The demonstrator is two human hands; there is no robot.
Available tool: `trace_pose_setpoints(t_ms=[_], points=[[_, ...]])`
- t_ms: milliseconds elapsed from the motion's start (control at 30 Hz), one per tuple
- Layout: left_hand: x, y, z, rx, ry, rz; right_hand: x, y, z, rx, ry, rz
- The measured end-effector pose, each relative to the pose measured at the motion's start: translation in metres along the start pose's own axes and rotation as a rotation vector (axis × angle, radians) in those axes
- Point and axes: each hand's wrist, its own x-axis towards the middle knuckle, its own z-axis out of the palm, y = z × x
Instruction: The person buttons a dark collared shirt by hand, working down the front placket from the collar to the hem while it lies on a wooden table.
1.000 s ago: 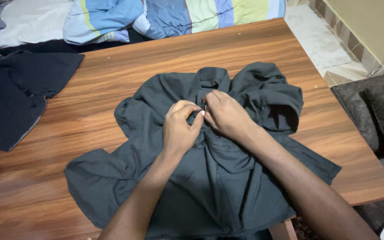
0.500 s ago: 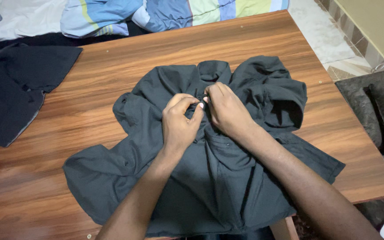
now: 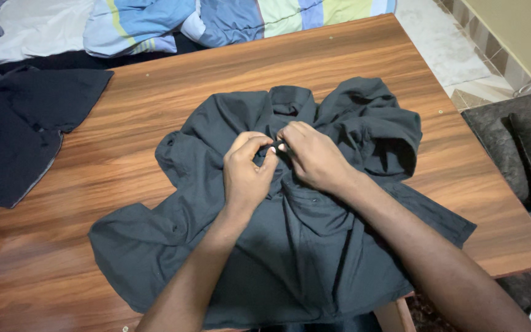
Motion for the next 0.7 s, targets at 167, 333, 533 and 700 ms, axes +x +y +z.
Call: trace_pose_setpoints(t_ms=[167,333,533,700], points=[[0.002,-0.009,-0.003,-0.033,-0.033,0.078,0.001,-0.006,0.000,0.035,0.045,0.093],[0.005,-0.012,-0.004,-0.039,-0.077,-0.004,0.002,-0.008,-0.002,0.129,0.095,0.208],[0.008,-0.015,-0.005,-0.037,-0.122,-0.036,0.003,-0.006,-0.001,0.216,0.096,0.267],[0.007,-0.020,-0.006,-0.042,-0.133,0.010,0.003,-0.003,0.000,0.244,0.086,0.259]])
